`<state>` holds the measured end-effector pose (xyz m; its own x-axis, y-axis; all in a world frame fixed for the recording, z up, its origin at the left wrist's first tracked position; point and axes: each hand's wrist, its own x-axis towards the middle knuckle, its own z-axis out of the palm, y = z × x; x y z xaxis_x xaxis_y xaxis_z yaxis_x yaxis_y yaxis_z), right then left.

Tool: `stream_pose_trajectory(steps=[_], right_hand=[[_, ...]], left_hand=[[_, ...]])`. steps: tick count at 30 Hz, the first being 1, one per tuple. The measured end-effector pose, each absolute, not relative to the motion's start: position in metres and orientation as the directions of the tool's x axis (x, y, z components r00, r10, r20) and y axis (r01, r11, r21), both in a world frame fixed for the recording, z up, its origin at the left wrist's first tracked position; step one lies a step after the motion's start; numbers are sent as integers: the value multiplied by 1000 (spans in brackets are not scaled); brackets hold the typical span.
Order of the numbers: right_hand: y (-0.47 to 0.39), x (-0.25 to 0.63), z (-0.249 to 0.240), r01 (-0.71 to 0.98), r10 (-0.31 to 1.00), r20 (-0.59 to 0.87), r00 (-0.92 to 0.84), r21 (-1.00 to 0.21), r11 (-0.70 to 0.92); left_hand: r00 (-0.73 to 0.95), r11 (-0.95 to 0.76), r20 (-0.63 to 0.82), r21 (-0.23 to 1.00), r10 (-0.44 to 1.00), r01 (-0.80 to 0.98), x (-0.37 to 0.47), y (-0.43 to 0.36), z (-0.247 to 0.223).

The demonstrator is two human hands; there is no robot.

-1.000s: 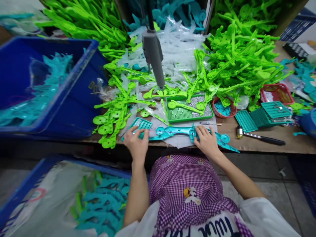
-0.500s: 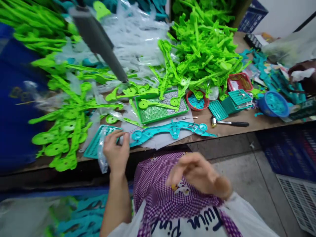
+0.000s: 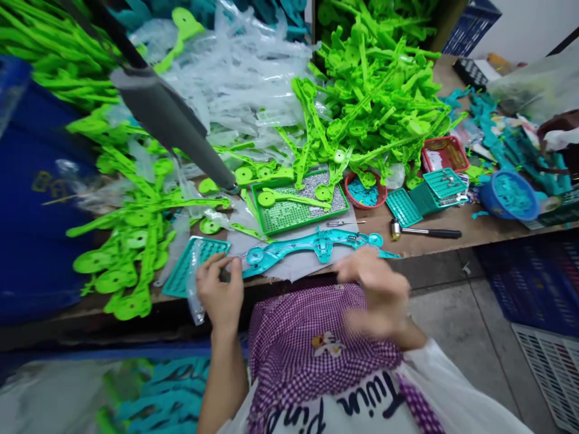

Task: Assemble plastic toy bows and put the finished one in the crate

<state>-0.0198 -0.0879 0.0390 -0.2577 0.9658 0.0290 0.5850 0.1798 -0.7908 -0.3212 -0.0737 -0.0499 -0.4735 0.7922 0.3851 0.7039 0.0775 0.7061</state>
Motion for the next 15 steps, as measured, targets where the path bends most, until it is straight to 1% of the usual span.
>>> stream_pose_trajectory(steps=[2, 4, 6, 7, 10, 13, 15], right_hand=[[-52, -4, 24, 720, 994, 77, -75, -686, 108], [-26, 8, 7, 857, 993, 105, 49, -515, 12], [-12, 16, -8, 938, 995, 84, 61, -344, -29], [-8, 19, -14, 955, 997, 59, 40, -296, -21], [-3, 25, -23, 970, 999, 26, -26, -242, 31], [-1, 33, -22, 974, 998, 20, -59, -216, 62], [-2, 40, -16, 973, 998, 16, -55, -224, 58]], left_hand=[[-436, 69, 356, 705, 826, 706, -320, -73, -52], [-398, 58, 333, 701, 855, 711, -319, -71, -55], [-381, 55, 318, 702, 868, 710, -318, -69, -58], [-380, 55, 315, 703, 870, 709, -318, -68, -59], [-369, 42, 324, 700, 871, 713, -318, -67, -59], [-346, 28, 309, 709, 886, 705, -318, -66, -59], [-337, 27, 288, 724, 897, 690, -318, -66, -60]])
